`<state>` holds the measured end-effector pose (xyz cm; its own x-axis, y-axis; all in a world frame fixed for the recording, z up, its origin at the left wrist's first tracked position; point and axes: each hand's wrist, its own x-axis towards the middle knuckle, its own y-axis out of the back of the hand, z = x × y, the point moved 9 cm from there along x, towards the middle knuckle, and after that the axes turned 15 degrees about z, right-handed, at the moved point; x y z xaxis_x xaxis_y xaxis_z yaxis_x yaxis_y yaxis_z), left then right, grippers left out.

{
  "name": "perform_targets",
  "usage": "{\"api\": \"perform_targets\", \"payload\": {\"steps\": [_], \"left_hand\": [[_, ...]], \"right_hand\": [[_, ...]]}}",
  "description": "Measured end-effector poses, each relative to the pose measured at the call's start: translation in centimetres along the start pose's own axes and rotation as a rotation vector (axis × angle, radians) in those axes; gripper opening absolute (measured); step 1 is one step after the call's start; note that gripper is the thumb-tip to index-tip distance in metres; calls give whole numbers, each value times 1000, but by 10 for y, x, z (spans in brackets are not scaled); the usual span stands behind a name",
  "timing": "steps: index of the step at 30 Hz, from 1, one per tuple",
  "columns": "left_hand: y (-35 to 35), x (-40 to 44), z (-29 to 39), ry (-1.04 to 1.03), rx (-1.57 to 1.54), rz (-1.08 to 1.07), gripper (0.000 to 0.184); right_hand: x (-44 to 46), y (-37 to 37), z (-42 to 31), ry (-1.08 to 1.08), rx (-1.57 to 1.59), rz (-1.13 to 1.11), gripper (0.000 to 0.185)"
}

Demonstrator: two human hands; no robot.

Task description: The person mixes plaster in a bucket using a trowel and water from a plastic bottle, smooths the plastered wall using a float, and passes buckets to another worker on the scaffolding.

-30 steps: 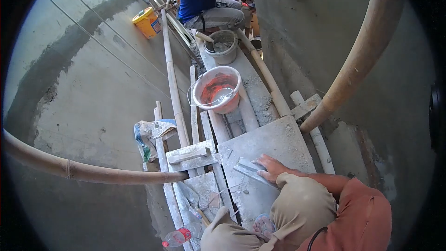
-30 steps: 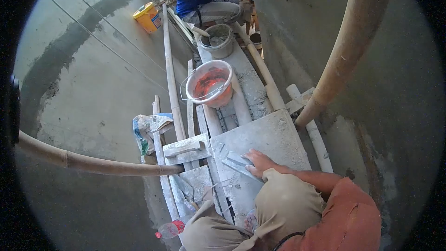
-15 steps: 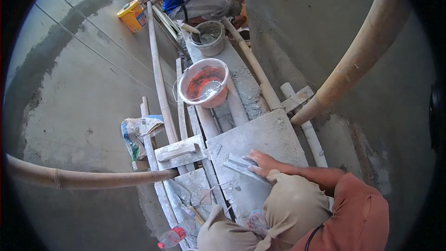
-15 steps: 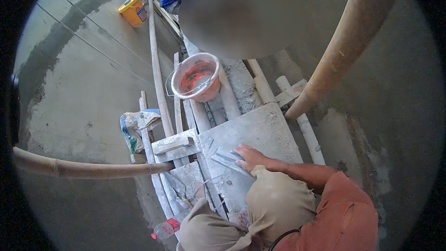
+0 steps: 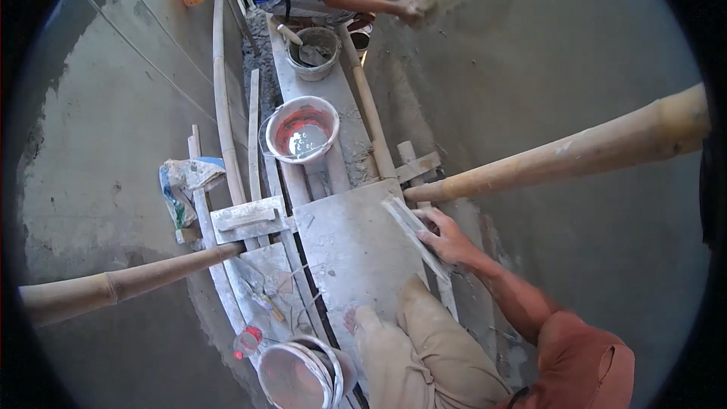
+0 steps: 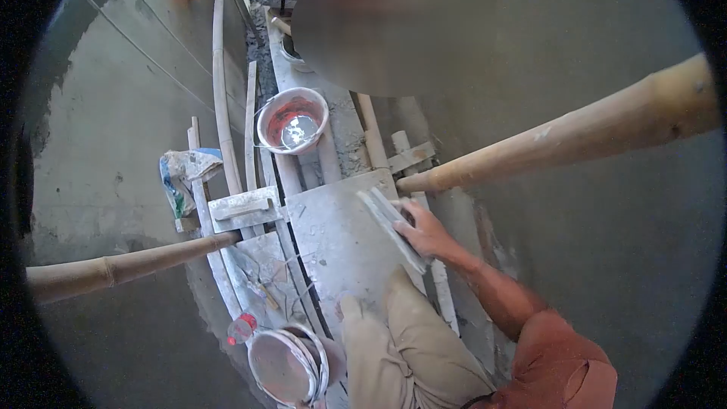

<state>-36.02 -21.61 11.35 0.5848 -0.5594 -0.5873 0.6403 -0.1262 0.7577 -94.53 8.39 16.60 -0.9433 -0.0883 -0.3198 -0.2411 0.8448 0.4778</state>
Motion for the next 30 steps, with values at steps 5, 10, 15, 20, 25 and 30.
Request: {"api": "perform_targets", "payload": {"steps": [5,10,15,20,25,30], "left_hand": [[-5,-56,51,-182,-44,-79,38],[-47,-82,82,-224,-196,-342,37],[-112,-58,73,-37,-381,-272,16],[-197,-54,92,200,-711,-253,36],[-244,-43,133,222,-850,-246,41],[-271,-17,166,294,-960,-249,44]], "right_hand": [[-106,20,17,-556,288,-37,36],[-222,-12,22,-1080,852,-3,38],[-274,-49,14,-1186,1176,-36,41],[-302,-50,45,-1349,1178,55,45],[-303,-51,35,-1293,1064,-59,47],[-310,-61,35,-1334,922,-40,47]]}}
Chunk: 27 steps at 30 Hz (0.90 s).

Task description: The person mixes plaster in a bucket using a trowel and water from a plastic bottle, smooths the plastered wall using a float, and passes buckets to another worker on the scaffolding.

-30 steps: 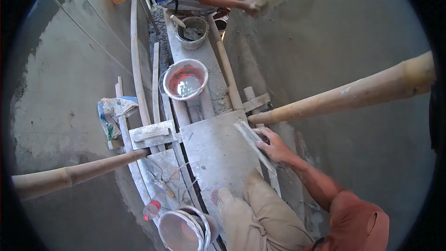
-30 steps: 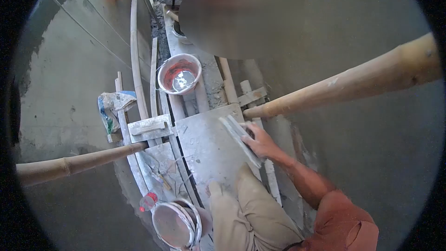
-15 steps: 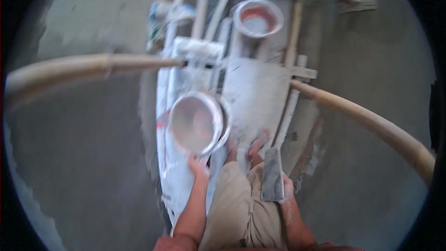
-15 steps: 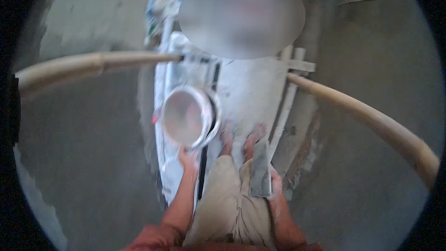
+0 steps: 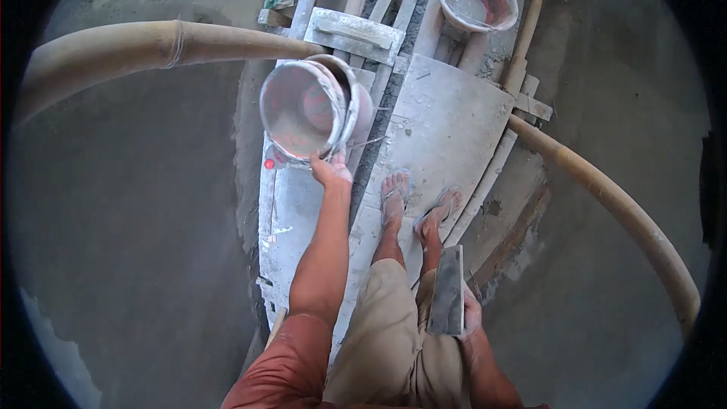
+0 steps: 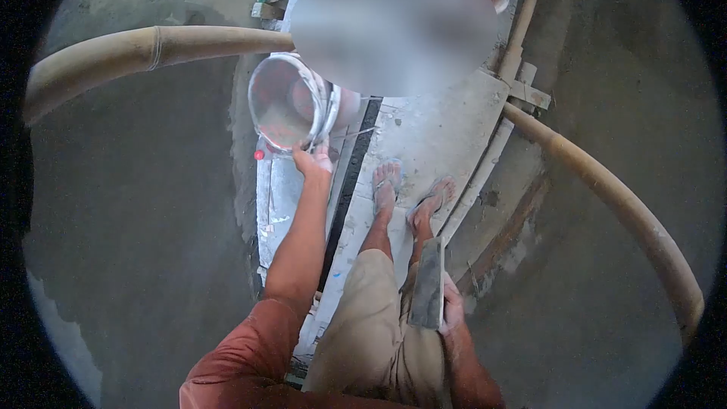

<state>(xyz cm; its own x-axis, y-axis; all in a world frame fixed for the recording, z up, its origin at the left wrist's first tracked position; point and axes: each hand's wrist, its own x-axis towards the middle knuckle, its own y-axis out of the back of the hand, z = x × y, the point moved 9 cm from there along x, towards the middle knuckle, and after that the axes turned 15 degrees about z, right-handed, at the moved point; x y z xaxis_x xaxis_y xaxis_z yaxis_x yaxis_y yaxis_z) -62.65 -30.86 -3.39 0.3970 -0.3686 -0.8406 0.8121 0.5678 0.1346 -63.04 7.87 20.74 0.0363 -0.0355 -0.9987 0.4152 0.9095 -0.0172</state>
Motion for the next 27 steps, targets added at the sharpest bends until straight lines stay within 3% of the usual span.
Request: {"api": "perform_targets", "payload": {"steps": [7,10,12,15,19,25,27], "left_hand": [[-10,7,15,-59,-8,-47,47],[24,2,24,-182,98,-12,48],[58,-11,31,-129,105,-18,51],[94,-53,46,-166,229,-272,43],[200,-60,56,-24,332,-272,35],[346,-44,56,45,233,53,31],[395,-11,47,-2,174,258,41]], "right_hand": [[11,9,-5,10,-124,19,47],[1,-3,-13,15,-120,14,50],[2,-6,-14,-2,-131,-7,50],[7,5,-19,-1,-158,-34,50],[14,13,-19,-34,-229,-52,50],[21,32,-23,-25,-321,12,50],[16,31,-24,-42,-335,32,49]]}}
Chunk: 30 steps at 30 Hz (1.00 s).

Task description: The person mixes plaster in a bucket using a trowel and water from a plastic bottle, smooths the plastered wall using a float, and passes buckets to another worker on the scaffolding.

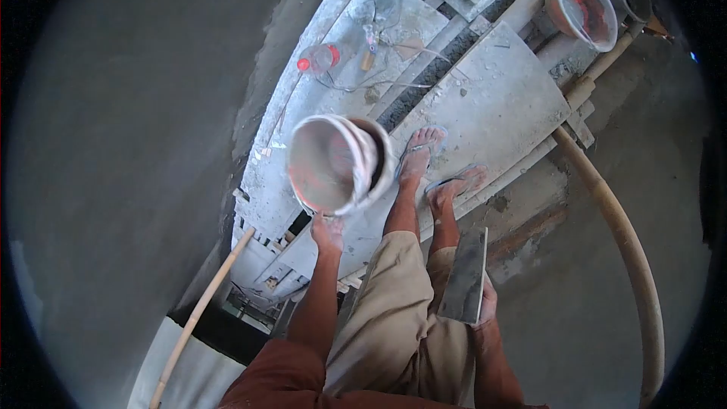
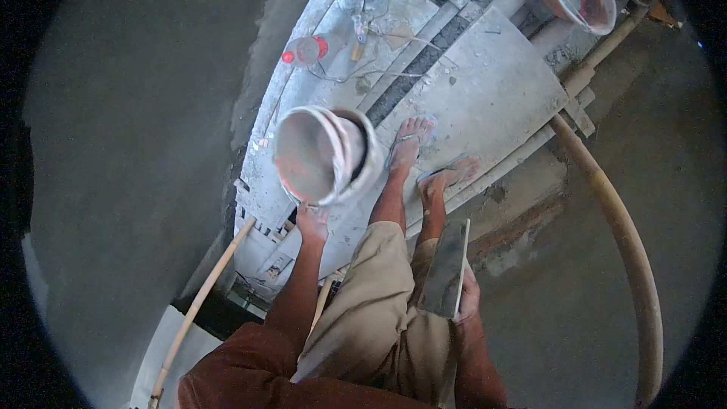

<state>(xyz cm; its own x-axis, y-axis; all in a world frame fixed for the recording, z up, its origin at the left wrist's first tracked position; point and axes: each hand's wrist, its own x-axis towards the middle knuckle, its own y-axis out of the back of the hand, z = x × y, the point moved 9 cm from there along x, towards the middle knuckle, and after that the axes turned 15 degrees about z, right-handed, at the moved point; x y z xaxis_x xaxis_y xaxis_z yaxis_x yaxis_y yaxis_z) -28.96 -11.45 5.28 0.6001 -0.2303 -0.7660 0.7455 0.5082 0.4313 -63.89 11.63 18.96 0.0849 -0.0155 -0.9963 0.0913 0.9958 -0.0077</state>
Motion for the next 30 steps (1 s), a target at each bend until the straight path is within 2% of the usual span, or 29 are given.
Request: {"api": "perform_targets", "payload": {"steps": [1,3,5,7,9,12,14,16,17,19,21,23,25,26,28,30], "left_hand": [[0,16,-6,6,-2,8,41],[-4,57,-7,-71,-182,249,45],[-29,86,-1,-50,-344,314,49],[-49,145,2,-40,-462,162,51],[-87,154,17,-37,-561,71,57],[-132,155,28,-31,-654,130,58],[-145,186,33,-80,-659,49,56],[-138,186,30,-178,-629,197,61],[-99,299,17,-69,-546,65,60],[-75,403,2,113,-325,-220,58],[-110,323,-11,-14,-135,-70,57],[-135,269,-26,-79,86,2,56],[-153,216,-28,-128,309,32,56],[-159,195,-25,-147,407,27,55],[-177,161,-16,-198,554,-10,55],[-200,126,-9,-230,651,-75,54]], "right_hand": [[1,3,0,-9,-18,22,49],[2,8,-3,-9,-41,48,49],[3,10,-7,5,-22,0,49],[8,24,-12,20,-54,-11,51],[7,35,-13,-14,-29,50,51],[12,66,-12,-17,-20,95,48],[9,77,-11,-14,-14,127,47],[11,77,-7,-67,3,133,44],[11,71,-10,-16,38,144,44],[-1,61,-2,-62,-13,289,42],[15,64,10,-7,79,16,41],[9,48,16,-28,30,112,44],[6,27,8,17,66,70,42],[-3,26,-8,85,105,83,42],[-15,8,-16,113,-9,-44,43],[-18,29,-29,196,0,-32,43]]}}
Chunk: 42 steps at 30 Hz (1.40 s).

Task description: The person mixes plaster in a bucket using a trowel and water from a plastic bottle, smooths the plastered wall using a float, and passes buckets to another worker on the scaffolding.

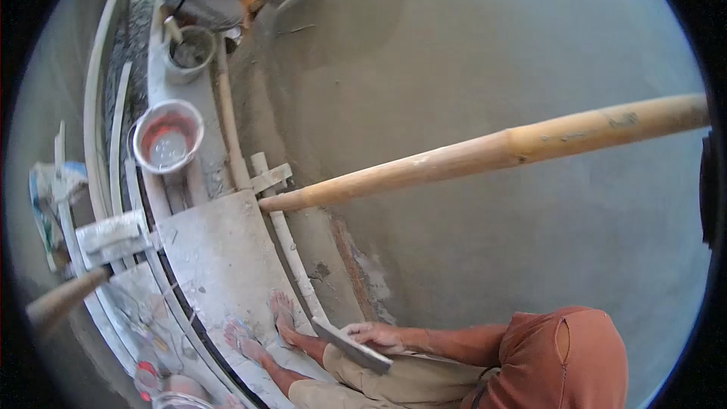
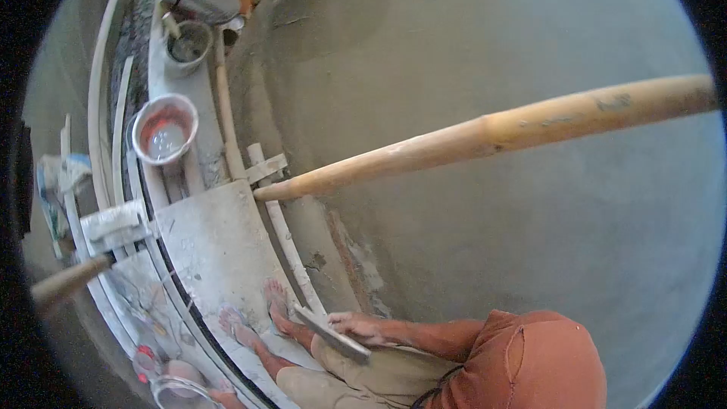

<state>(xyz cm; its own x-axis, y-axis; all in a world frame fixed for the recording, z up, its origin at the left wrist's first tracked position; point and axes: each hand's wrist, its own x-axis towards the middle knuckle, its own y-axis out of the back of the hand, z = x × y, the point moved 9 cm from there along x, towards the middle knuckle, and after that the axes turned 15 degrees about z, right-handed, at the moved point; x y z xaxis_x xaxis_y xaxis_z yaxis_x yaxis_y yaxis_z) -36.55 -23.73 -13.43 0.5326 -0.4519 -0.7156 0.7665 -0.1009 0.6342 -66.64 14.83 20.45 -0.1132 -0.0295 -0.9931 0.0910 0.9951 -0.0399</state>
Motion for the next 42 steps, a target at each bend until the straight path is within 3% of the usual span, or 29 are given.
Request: {"api": "perform_targets", "payload": {"steps": [4,6,7,9,10,12,17,18,20,21,23,27,29,31,32,34,35,37,39,41,42], "left_hand": [[-80,-85,53,-128,76,-255,52],[-150,-148,85,-181,98,-597,49],[-171,-208,108,-204,122,-640,49],[-199,-362,157,-517,263,-881,47],[-210,-421,172,-543,282,-929,47],[-220,-556,203,-858,286,-1174,45],[-154,-876,235,-1296,49,-1772,46],[-134,-922,232,-1330,6,-1872,55],[-84,-1001,224,-1611,-47,-2040,69],[-69,-1027,218,-1631,-67,-2059,69],[-31,-1075,200,-1872,-136,-2075,83],[3,-1131,166,-1934,-161,-1934,93],[-9,-1137,169,-1734,-245,-1805,100],[-14,-1140,169,-1700,-252,-1743,91],[-19,-1137,170,-1713,-265,-1710,84],[-26,-1135,169,-1726,-310,-1653,76],[-28,-1133,169,-1680,-324,-1657,72],[-34,-1128,166,-1640,-354,-1622,69],[-40,-1122,164,-1718,-396,-1581,71],[-41,-1120,166,-1760,-477,-1538,71],[-35,-1125,166,-1793,-544,-1561,70]], "right_hand": [[-47,36,-69,222,-175,194,39],[-68,66,-89,314,-242,326,38],[-79,85,-95,338,-248,407,39],[-105,110,-102,414,-192,490,42],[-128,124,-117,514,-306,638,42],[-188,139,-150,733,-504,896,44],[-391,152,-208,1237,-766,1692,49],[-439,146,-215,1340,-818,1876,48],[-527,144,-216,1529,-853,2214,48],[-569,145,-214,1612,-838,2381,49],[-645,142,-217,1672,-858,2748,48],[-769,160,-226,1571,-686,3183,46],[-805,176,-237,1483,-511,3255,43],[-810,188,-266,1338,-469,3218,39],[-797,190,-283,1308,-560,3237,41],[-731,190,-322,1120,-970,3015,40],[-690,185,-337,925,-1253,3012,40],[-607,176,-333,1341,-1683,2404,41],[-591,194,-311,1465,-1588,2173,45],[-649,193,-317,1236,-1479,2412,44],[-695,192,-324,1068,-1334,2782,43]]}}
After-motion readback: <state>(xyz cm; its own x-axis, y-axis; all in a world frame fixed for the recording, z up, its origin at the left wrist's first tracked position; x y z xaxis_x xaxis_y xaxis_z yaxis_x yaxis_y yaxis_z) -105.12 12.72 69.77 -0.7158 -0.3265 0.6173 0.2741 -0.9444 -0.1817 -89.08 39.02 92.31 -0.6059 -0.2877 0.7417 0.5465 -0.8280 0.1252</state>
